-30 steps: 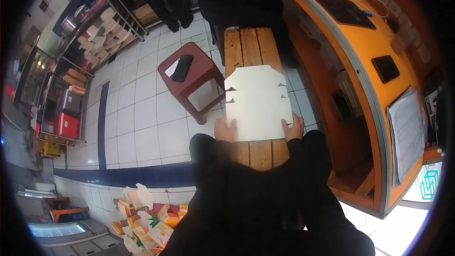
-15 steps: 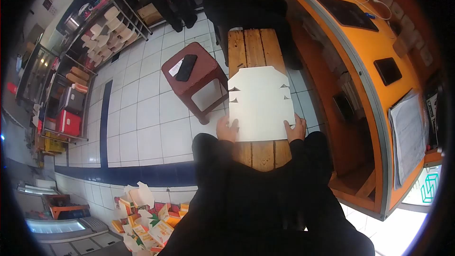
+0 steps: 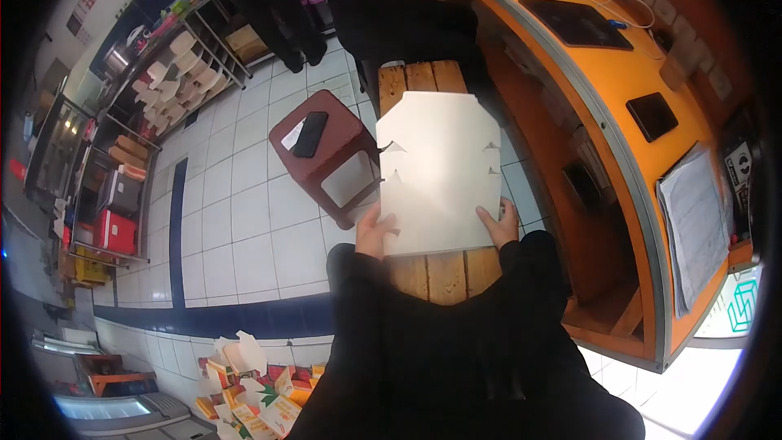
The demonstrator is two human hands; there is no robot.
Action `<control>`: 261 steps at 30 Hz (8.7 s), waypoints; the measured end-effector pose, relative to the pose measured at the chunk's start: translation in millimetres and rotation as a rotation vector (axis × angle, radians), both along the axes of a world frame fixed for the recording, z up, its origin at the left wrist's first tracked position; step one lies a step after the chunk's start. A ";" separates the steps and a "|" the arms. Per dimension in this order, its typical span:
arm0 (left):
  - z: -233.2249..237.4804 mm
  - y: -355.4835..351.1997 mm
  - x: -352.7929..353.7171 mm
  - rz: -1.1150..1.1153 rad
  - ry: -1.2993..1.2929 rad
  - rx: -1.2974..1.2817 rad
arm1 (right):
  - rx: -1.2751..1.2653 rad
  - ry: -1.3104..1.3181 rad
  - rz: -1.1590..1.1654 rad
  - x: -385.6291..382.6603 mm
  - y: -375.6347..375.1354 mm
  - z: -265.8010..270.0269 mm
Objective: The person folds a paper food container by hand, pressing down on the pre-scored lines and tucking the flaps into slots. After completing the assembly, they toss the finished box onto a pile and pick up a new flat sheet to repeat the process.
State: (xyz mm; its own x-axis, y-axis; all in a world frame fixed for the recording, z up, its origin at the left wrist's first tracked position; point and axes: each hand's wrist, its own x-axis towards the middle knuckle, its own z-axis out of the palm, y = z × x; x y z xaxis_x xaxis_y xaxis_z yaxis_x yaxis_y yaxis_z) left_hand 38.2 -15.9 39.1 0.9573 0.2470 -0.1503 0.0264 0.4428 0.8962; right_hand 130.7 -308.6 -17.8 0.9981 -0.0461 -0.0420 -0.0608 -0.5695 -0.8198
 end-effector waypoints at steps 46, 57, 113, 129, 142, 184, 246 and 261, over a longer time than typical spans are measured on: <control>-52.0 28.8 6.0 -0.278 0.489 0.149 | 0.473 0.737 0.280 18.3 -23.1 27.2; -28.6 -22.8 16.2 -0.114 0.411 1.141 | -0.370 0.228 0.205 -13.2 25.4 60.6; -45.2 -69.7 -40.6 -0.019 0.366 1.472 | -0.735 0.411 0.335 -59.0 26.7 36.0; 69.1 -73.5 -74.8 0.259 0.380 1.436 | -0.788 -0.607 0.669 -91.3 27.0 47.3; -2.0 -60.9 -40.9 -0.558 -0.029 1.717 | -0.768 0.002 1.050 -66.6 28.4 52.5; -11.7 -87.5 -3.1 -0.371 0.197 1.668 | -0.880 -0.198 0.845 103.5 141.2 103.4; -22.8 -40.5 -45.1 0.069 0.626 1.256 | -0.454 -0.063 -0.022 -32.4 26.2 47.9; -18.6 -50.1 -45.1 0.315 0.199 1.431 | -0.289 -0.163 0.011 -63.9 10.4 37.1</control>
